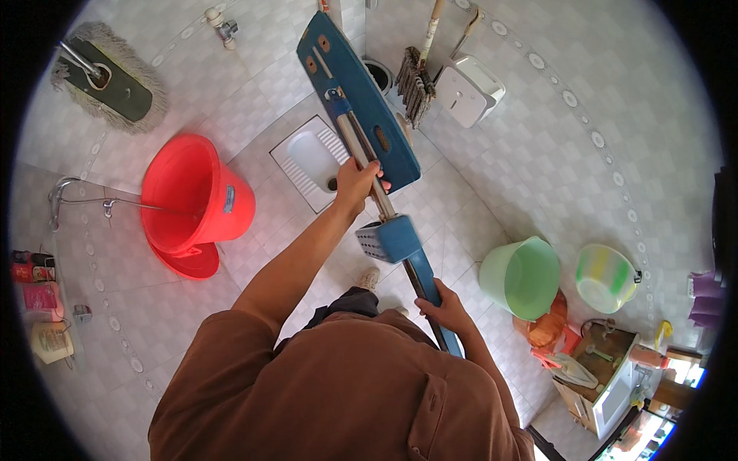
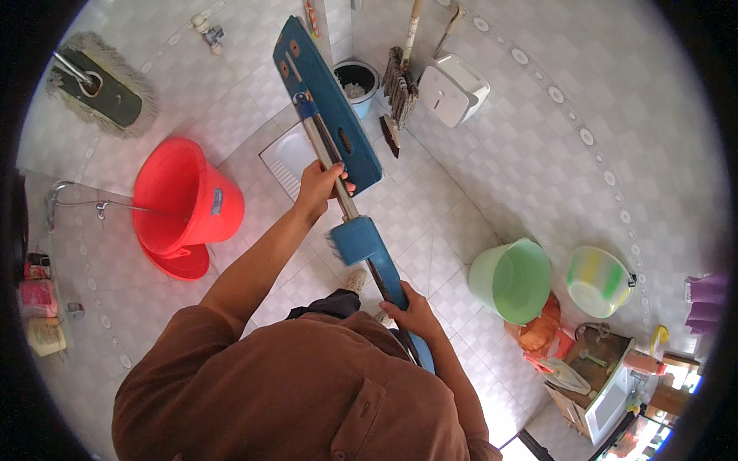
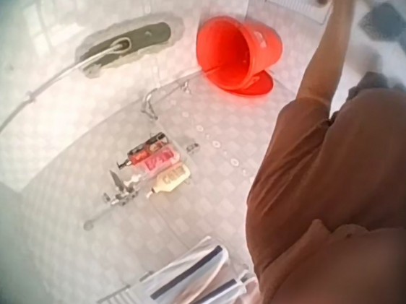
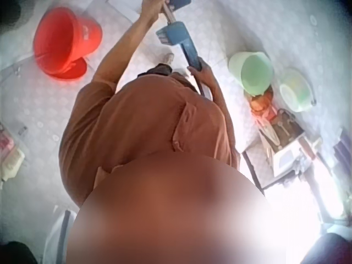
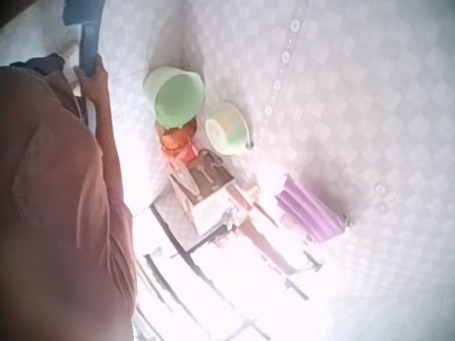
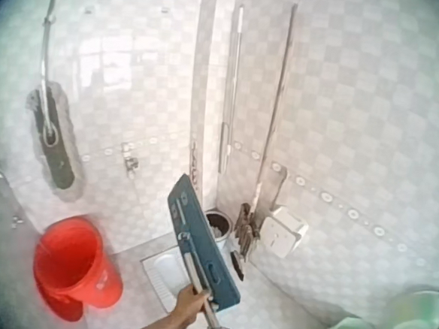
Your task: The person assembles a flat mop by attaching a grey microfiber pad to a blue mop head. They repeatedly detach and reattach the pad, adjusting its position and orientation on the mop head throughout the clip.
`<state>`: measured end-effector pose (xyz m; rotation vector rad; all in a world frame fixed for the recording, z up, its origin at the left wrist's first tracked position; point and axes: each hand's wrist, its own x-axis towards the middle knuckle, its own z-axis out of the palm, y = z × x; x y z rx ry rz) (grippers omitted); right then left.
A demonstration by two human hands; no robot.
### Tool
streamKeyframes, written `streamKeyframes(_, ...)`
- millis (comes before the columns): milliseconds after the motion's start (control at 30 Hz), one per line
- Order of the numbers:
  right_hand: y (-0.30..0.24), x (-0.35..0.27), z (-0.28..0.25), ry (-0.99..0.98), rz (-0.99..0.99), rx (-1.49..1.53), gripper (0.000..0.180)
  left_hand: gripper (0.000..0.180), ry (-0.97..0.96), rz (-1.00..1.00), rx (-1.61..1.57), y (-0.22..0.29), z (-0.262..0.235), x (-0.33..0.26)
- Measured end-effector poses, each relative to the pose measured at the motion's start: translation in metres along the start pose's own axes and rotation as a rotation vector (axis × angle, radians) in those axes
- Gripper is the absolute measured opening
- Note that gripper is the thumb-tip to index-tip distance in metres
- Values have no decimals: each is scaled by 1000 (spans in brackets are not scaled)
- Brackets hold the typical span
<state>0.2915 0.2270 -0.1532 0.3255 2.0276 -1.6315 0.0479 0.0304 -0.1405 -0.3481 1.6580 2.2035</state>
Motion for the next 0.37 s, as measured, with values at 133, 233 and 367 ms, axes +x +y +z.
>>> streamKeyframes(133,-19,3,-16,-240,124,463,39,17,-155,-88,-120,12,11,-9)
streamKeyframes(233,-16,4,-23,-401,119,660,73,14,-220,-112,-88,22,21,-10)
streamKeyframes(367,-25,-1,-25,-459,139,754,79,15,-298,-134,-137,19,20,-6)
